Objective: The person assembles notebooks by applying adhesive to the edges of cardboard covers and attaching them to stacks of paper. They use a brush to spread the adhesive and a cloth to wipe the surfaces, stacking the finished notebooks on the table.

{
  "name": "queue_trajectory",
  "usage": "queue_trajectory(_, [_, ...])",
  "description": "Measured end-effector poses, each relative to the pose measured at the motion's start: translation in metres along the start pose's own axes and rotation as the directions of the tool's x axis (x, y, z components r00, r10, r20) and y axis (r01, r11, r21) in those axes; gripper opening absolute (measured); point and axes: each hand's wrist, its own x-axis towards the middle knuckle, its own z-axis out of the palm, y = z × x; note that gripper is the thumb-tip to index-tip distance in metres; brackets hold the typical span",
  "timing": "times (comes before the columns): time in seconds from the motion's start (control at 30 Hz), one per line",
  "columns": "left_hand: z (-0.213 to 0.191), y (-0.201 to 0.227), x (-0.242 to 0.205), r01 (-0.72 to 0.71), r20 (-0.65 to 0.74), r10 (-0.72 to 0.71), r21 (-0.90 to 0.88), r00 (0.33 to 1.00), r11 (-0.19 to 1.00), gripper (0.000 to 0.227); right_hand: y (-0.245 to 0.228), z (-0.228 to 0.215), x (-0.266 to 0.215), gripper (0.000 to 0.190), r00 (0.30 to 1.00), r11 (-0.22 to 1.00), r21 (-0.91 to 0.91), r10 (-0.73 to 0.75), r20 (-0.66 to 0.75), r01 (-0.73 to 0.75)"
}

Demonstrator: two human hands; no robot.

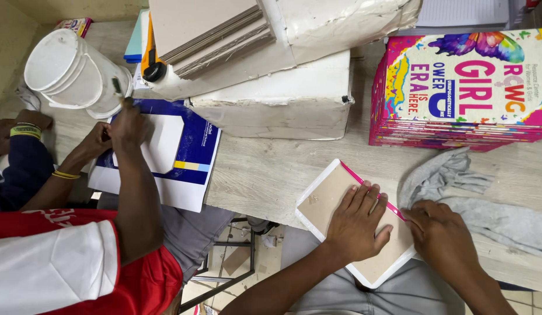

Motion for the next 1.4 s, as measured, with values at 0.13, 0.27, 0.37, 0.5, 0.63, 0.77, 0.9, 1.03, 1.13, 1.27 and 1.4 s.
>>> queue_trajectory(0.13, [0.006,-0.003,-0.004,-0.026,-0.026,0.027,0.038,0.999,0.999,0.063,0.005,0.009,0.008,0.019,0.999,0.995,0.091,-0.026,-0.037,0.030])
queue_trajectory(0.27, [0.013,-0.025,-0.004,-0.124,0.101,0.115,0.092,0.988,0.988,0.078,0.015,0.016,0.020,0.023,0.992,0.992,0.126,0.014,0.128,-0.030])
queue_trajectory(0.37, [0.000,-0.049,0.004,-0.188,0.124,0.173,0.116,0.977,0.975,0.082,0.009,0.010,0.023,0.029,0.988,0.998,0.055,0.017,0.155,-0.026])
queue_trajectory(0.5, [-0.004,-0.059,0.001,-0.208,0.043,0.205,0.067,0.978,0.976,0.078,0.014,0.016,0.013,0.024,0.981,1.000,-0.009,-0.001,0.194,0.003])
queue_trajectory(0.63, [-0.034,-0.047,0.016,-0.185,-0.027,0.184,-0.013,0.982,0.983,0.086,0.019,0.012,0.012,0.048,0.969,0.978,-0.010,-0.205,0.136,0.208])
queue_trajectory(0.77, [-0.035,-0.049,0.018,-0.160,-0.039,0.160,0.011,0.986,0.987,0.069,0.018,0.011,0.050,0.047,0.943,0.983,0.056,-0.183,0.278,0.174])
queue_trajectory(0.9, [-0.032,-0.048,0.014,-0.174,-0.055,0.173,-0.016,0.983,0.985,0.055,-0.020,0.002,0.119,0.016,0.883,0.987,0.151,-0.125,0.452,0.062])
queue_trajectory(1.03, [-0.027,-0.047,0.012,-0.126,-0.040,0.126,-0.022,0.991,0.992,0.049,-0.028,-0.003,0.124,0.022,0.872,0.988,0.153,-0.076,0.484,0.001])
queue_trajectory(1.13, [-0.027,-0.047,0.013,-0.058,-0.034,0.056,-0.078,0.998,0.995,0.055,-0.005,0.016,0.081,0.040,0.924,0.976,0.177,-0.178,0.339,0.124])
queue_trajectory(1.27, [-0.029,-0.046,0.013,-0.045,-0.053,0.044,-0.022,0.998,0.999,0.052,0.014,0.020,0.023,0.058,0.956,0.965,0.098,-0.255,0.145,0.242])
queue_trajectory(1.4, [-0.030,-0.045,0.014,-0.055,-0.085,0.053,-0.023,0.995,0.998,0.050,0.003,0.005,0.041,0.038,0.934,0.993,0.100,-0.088,0.345,0.057])
